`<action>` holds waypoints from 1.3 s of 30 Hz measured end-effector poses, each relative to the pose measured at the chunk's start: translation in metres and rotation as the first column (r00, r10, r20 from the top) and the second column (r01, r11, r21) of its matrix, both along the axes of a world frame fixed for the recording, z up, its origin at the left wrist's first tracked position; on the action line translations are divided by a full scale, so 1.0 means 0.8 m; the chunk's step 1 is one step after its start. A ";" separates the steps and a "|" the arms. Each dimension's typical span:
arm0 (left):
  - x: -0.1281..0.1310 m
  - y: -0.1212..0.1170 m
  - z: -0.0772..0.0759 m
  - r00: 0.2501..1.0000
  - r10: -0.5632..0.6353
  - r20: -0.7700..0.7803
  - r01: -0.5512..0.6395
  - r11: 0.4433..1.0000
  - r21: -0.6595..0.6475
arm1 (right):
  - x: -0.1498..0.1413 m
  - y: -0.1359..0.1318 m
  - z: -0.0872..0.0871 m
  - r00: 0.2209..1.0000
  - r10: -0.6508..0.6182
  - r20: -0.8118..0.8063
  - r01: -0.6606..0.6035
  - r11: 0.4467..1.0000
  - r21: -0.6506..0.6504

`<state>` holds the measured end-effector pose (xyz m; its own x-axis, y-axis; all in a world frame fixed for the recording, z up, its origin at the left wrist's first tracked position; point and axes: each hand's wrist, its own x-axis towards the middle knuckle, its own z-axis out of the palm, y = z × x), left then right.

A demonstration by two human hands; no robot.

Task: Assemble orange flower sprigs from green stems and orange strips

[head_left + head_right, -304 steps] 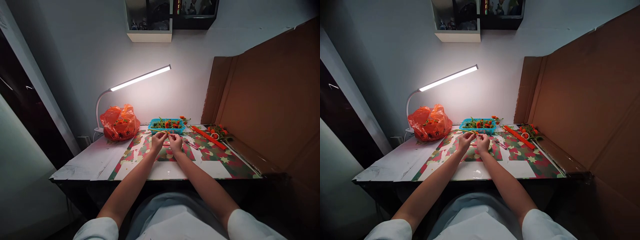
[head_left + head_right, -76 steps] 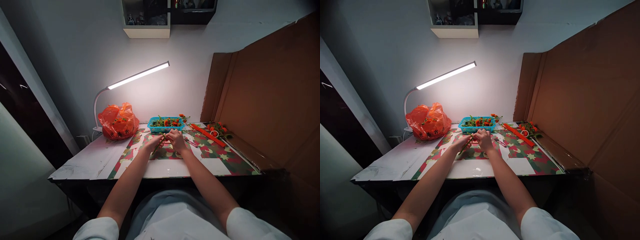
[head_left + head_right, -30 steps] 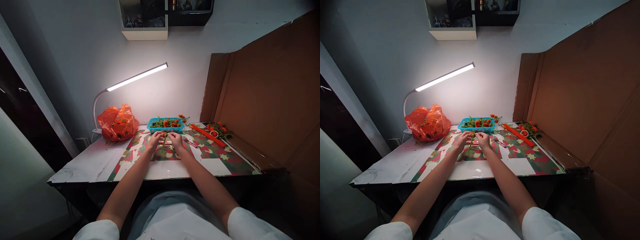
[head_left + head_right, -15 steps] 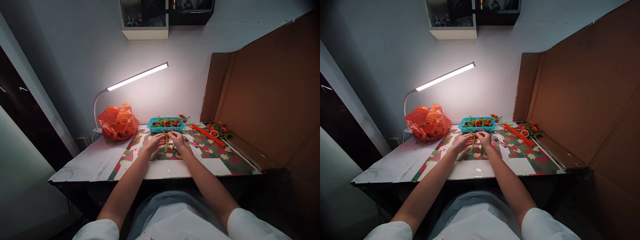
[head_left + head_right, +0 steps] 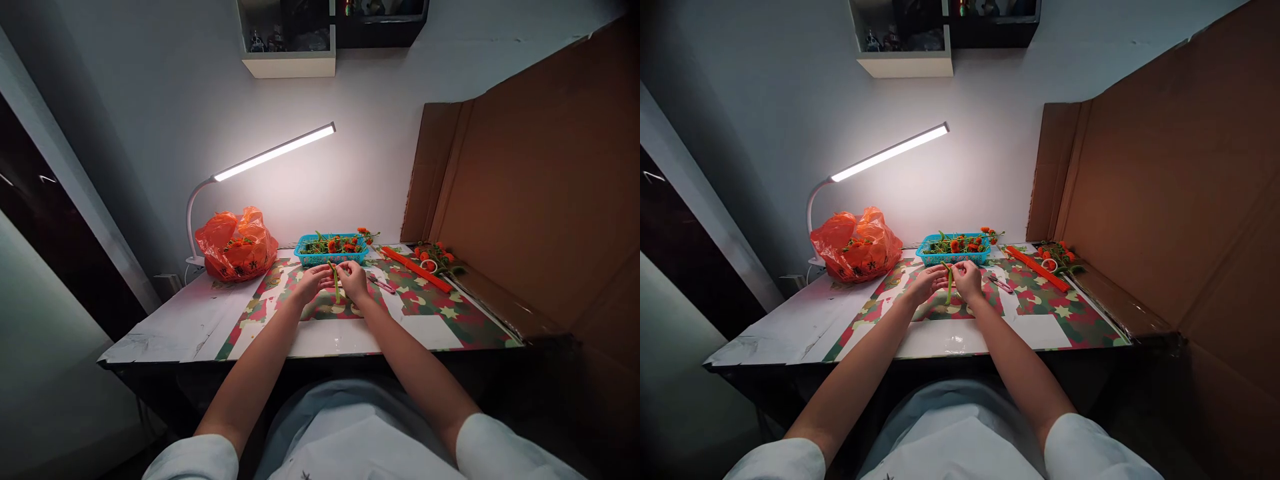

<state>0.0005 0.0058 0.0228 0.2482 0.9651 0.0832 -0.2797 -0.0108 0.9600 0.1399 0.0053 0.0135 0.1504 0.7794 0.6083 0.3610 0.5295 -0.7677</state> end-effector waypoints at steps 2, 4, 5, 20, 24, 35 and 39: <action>0.001 -0.001 0.001 0.999 0.053 0.005 -0.053 0.999 -0.010 | 0.000 0.001 0.000 1.000 -0.003 0.007 0.003 1.000 0.029; 0.002 -0.002 0.000 0.997 0.072 -0.008 -0.072 0.997 -0.015 | -0.001 0.002 -0.002 1.000 -0.012 0.019 0.011 0.999 0.050; 0.003 -0.002 0.000 0.998 0.059 -0.017 -0.060 0.998 -0.024 | 0.000 0.002 -0.003 1.000 -0.018 0.025 0.017 0.998 0.058; 0.011 -0.004 -0.007 0.814 0.483 -0.323 -0.197 0.753 0.628 | -0.016 0.012 -0.026 0.997 -0.019 -0.080 0.018 1.000 -0.017; 0.013 -0.009 -0.005 0.710 0.588 -0.387 -0.092 0.622 0.778 | -0.020 0.016 -0.030 0.987 -0.017 -0.159 0.007 0.998 -0.064; 0.017 -0.005 -0.002 0.567 0.736 -0.369 0.130 0.363 0.923 | -0.021 0.010 -0.024 0.973 -0.061 -0.223 0.010 0.974 -0.225; 0.014 -0.005 0.001 0.536 0.759 -0.370 0.199 0.313 0.929 | -0.021 0.008 -0.024 0.972 -0.050 -0.228 -0.005 0.972 -0.234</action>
